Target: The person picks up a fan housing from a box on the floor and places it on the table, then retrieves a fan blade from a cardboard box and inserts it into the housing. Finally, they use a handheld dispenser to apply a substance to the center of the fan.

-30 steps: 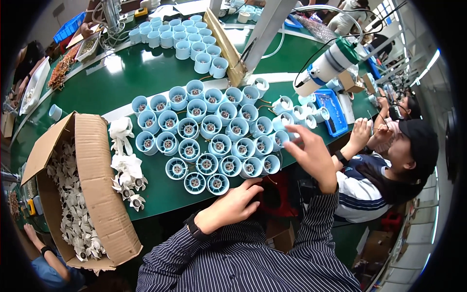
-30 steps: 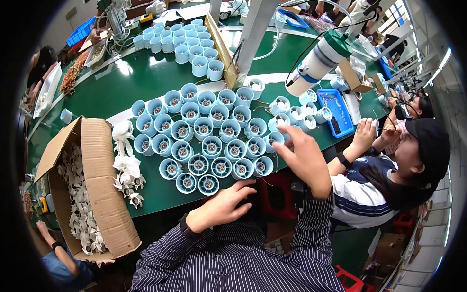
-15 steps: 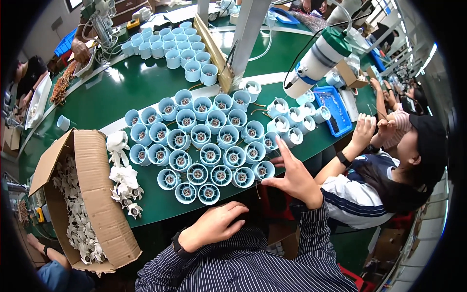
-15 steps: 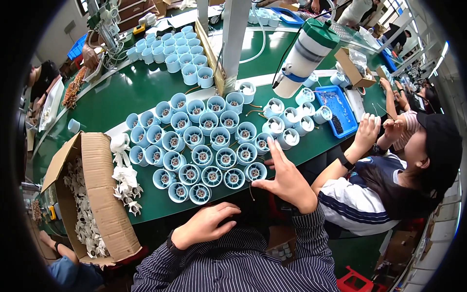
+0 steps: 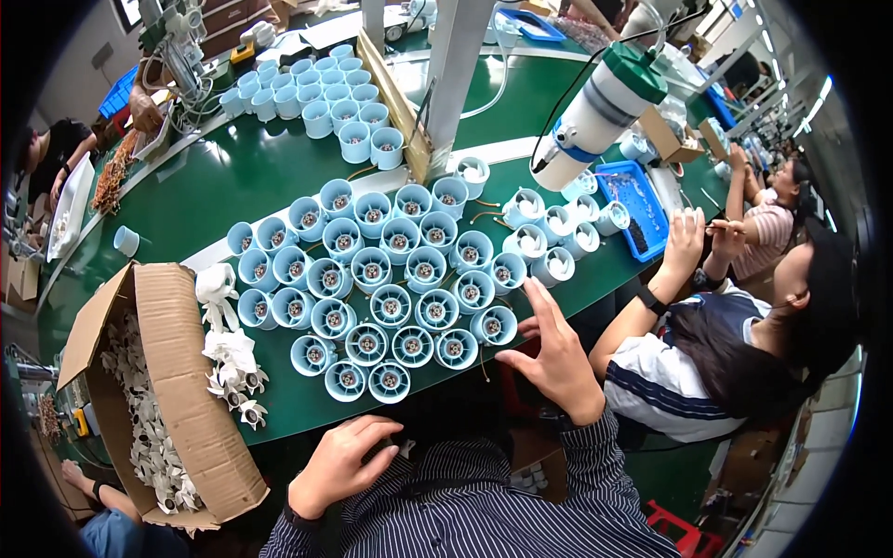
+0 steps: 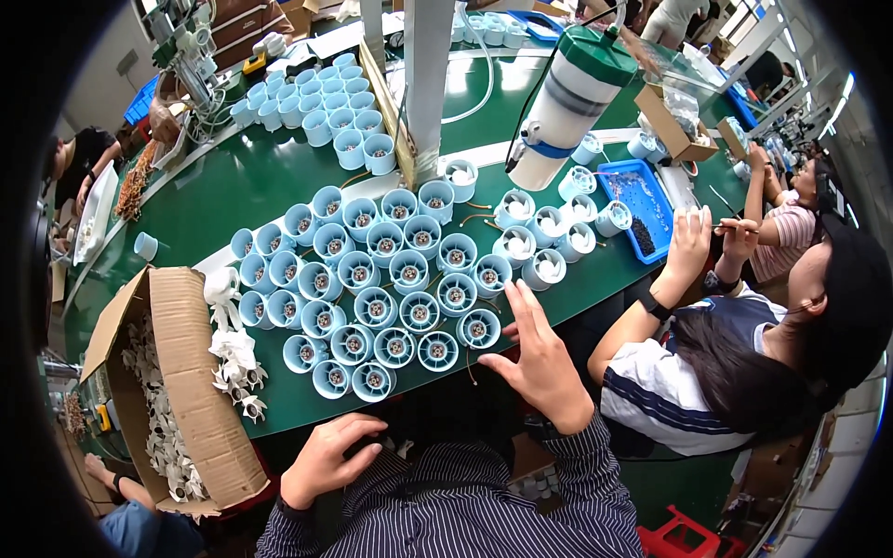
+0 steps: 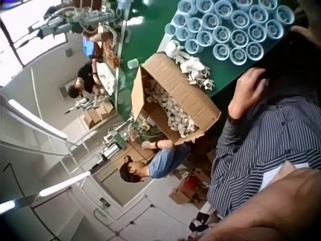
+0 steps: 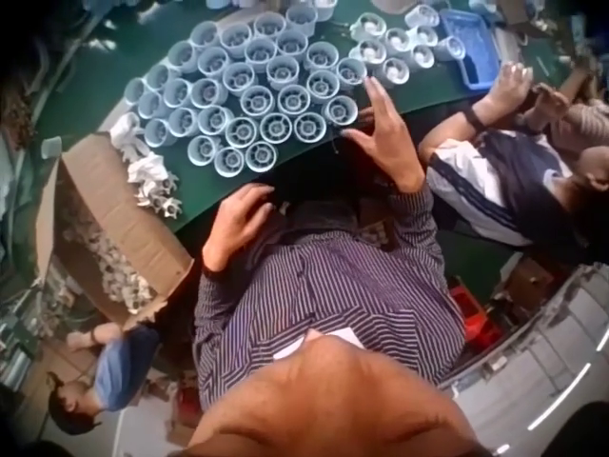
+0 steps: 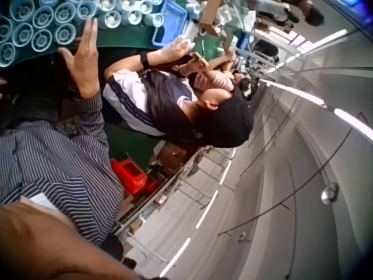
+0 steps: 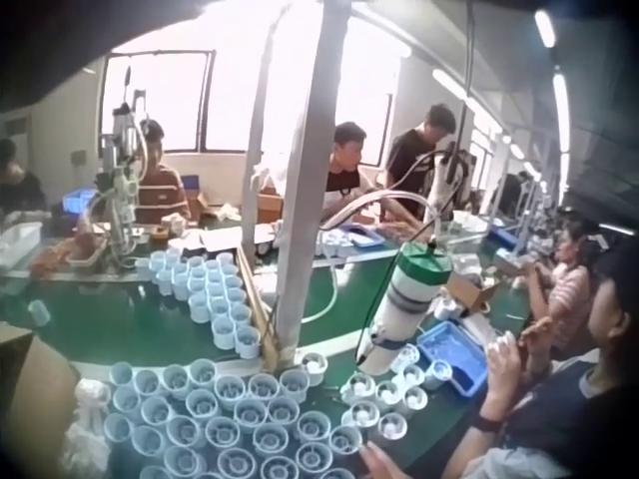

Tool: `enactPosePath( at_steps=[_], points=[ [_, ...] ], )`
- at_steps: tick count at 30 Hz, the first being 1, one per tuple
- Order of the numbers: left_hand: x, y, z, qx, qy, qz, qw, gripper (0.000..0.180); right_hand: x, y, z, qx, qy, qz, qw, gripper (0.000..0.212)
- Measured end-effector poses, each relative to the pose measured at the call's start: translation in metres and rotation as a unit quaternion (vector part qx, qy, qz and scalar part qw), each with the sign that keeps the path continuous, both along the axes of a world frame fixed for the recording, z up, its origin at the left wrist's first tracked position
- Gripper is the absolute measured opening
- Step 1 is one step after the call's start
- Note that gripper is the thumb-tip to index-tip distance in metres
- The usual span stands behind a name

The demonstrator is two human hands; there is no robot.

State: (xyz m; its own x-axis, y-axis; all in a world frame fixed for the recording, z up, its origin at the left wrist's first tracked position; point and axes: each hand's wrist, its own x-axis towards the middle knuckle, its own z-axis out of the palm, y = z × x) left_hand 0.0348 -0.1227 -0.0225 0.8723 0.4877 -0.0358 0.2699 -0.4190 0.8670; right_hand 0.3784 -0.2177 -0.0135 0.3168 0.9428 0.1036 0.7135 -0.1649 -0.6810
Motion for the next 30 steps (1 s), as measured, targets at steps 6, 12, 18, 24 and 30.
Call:
enactPosePath(
  at_steps=[6, 12, 18, 24, 30],
  points=[
    [-0.028, 0.005, -0.006, -0.004, 0.026, 0.127, 0.992, 0.011, 0.029, 0.024, 0.057, 0.131, -0.018, -0.106, 0.986, 0.061],
    [-0.028, 0.008, -0.027, 0.005, -0.027, 0.207, 0.978, 0.003, 0.100, 0.111, 0.073, 0.307, 0.154, -0.101, 0.934, 0.050],
    [-0.036, 0.009, -0.037, 0.000, -0.041, 0.240, 0.970, 0.003, 0.097, 0.145, 0.064, 0.320, 0.302, -0.014, 0.898, 0.058],
    [-0.032, 0.012, -0.041, 0.003, -0.043, 0.249, 0.968, 0.003, 0.072, 0.141, 0.072, 0.257, 0.286, 0.023, 0.923, 0.064],
    [-0.033, 0.007, -0.044, 0.010, -0.047, 0.264, 0.963, 0.003, 0.063, 0.138, 0.073, 0.314, 0.366, 0.045, 0.875, 0.070]
  ],
)
